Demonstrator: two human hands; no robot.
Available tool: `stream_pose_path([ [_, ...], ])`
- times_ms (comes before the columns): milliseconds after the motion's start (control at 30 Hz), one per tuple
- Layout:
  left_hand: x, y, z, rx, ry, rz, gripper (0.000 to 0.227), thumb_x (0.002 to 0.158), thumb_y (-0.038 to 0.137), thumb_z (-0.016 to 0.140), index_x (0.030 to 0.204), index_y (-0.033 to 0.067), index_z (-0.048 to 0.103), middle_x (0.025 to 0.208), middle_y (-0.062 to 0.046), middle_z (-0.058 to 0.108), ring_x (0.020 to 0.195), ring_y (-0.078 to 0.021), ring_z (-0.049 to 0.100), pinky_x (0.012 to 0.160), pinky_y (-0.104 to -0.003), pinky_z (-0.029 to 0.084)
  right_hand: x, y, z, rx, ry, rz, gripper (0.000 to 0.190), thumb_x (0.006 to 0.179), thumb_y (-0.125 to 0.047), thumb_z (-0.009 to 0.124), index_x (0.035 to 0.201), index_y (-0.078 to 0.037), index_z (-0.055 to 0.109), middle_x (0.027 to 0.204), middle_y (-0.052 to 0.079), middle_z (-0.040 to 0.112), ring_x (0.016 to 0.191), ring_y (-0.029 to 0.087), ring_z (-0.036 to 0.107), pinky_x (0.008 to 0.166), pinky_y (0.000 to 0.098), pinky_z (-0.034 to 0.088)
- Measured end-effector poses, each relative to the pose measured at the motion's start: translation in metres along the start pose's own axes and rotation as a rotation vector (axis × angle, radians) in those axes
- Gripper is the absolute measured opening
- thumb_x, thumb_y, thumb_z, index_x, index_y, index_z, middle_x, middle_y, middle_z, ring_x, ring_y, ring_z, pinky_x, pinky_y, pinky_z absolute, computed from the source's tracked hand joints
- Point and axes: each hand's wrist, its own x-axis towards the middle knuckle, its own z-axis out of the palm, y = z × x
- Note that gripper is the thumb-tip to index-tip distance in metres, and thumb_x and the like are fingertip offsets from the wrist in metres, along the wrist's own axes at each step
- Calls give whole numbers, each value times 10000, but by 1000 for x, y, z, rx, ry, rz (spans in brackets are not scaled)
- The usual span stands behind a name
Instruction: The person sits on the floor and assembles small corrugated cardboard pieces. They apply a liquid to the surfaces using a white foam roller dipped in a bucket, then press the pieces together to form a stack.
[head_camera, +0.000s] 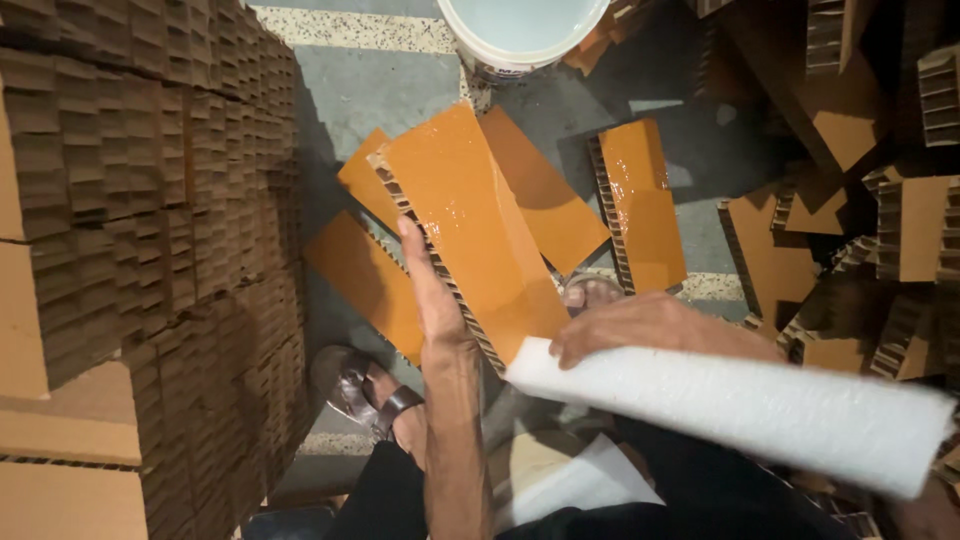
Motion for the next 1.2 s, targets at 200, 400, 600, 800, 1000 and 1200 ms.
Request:
stream_pose_path([
  [200,5,-6,6,-18,-24,-21,697,1028,587,439,1409,10,533,1270,-133,672,1120,-243,667,967,-367,562,43,-1,-53,-14,187,-63,388,980,-290,696,1279,-51,633,1236,153,728,1103,236,756,897,301,661],
  [400,8,-6,5,76,63,-1,691,1017,616,455,1383,38,550,1231,-109,657,1068,-223,656,914,-356,556,56,22,-31,-27,195,-160,332,952,-254,774,1210,-77,661,1175,142,737,1173,278,741,1018,402,653],
  [600,13,4,1,96,129,19,682,1014,641,430,1313,48,585,1081,-91,677,933,-213,660,776,-352,565,9,-1,-7,-69,-45,2,426,827,-286,703,1204,-95,646,1193,100,755,1119,258,768,1083,467,572],
  [800,13,7,0,57,0,6,717,978,644,393,1312,36,577,1115,-108,707,977,-216,683,828,-333,587,21,-17,-29,20,-40,-51,398,853,-268,729,1183,-65,637,1199,130,724,1125,324,720,1023,445,561],
  [1000,11,-9,-15,132,-22,54,638,1070,581,371,1398,61,542,1180,-81,661,1008,-192,657,824,-328,573,44,-20,-70,-65,237,-98,374,877,-248,726,1189,-59,639,1189,121,730,1113,298,728,1001,418,577],
  [1200,6,-19,-34,211,-7,41,643,1081,576,362,1406,50,538,1179,-83,658,1020,-184,656,853,-327,567,67,8,-57,-147,333,-145,351,901,-228,722,1195,-53,641,1179,111,737,1102,273,736,980,392,594],
])
